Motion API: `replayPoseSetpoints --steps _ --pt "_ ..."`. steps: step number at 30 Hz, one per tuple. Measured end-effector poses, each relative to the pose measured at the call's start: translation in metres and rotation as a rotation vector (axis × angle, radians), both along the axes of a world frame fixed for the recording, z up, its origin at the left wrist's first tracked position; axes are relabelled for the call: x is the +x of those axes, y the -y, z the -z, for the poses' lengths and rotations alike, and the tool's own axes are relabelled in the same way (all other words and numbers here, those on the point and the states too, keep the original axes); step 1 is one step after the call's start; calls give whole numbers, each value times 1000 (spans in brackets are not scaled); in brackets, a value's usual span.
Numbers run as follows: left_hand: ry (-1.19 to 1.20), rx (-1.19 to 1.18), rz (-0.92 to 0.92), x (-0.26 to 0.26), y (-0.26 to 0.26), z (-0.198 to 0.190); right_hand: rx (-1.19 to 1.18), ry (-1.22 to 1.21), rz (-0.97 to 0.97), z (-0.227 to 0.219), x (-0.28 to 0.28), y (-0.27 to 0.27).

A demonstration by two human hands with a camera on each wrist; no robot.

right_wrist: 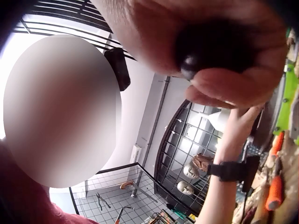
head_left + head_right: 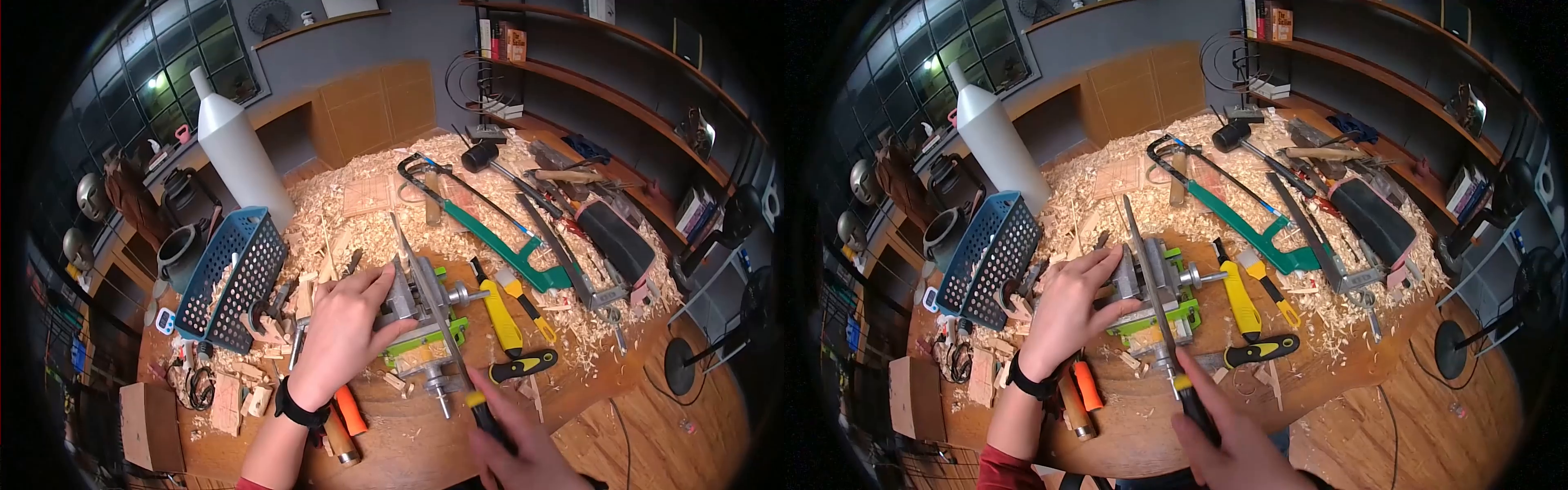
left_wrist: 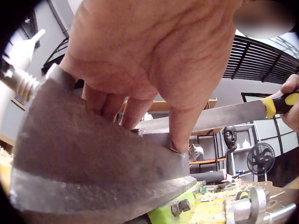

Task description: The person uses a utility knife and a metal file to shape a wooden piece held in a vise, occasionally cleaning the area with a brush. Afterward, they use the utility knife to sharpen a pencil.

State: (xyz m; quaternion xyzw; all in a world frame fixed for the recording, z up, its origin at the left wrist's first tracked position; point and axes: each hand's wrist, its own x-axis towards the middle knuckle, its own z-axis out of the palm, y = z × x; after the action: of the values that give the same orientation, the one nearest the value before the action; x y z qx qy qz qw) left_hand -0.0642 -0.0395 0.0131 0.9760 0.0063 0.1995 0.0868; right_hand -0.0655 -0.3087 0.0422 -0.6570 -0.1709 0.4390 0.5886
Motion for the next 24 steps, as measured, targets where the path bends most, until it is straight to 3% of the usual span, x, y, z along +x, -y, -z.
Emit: replayPoseSetpoints --steps 7,11,13,15,16,17,20,23,24 --pt "9 -4 -2 1 0 1 91 59 69 4 10 -42" --pt "51 23 35 0 -1 3 -15 92 63 15 -22 -25" --pt "47 17 26 0 -2 4 36 45 19 12 -25 -24" --pt "41 18 28 0 -1 5 143 40 101 1 -28 -26" --pt "35 9 23 1 -2 4 249 421 123 17 -24 -38" --pt "25 -1 18 0 -1 4 248 420 128 24 -18 -38" --pt "-10 -26 13 0 -2 1 204 289 44 14 -1 -39" --pt "-8 -23 5 0 -1 2 51 351 9 16 -27 -18" --pt "9 -8 5 0 -2 4 110 -141 -45 -2 -26 -10"
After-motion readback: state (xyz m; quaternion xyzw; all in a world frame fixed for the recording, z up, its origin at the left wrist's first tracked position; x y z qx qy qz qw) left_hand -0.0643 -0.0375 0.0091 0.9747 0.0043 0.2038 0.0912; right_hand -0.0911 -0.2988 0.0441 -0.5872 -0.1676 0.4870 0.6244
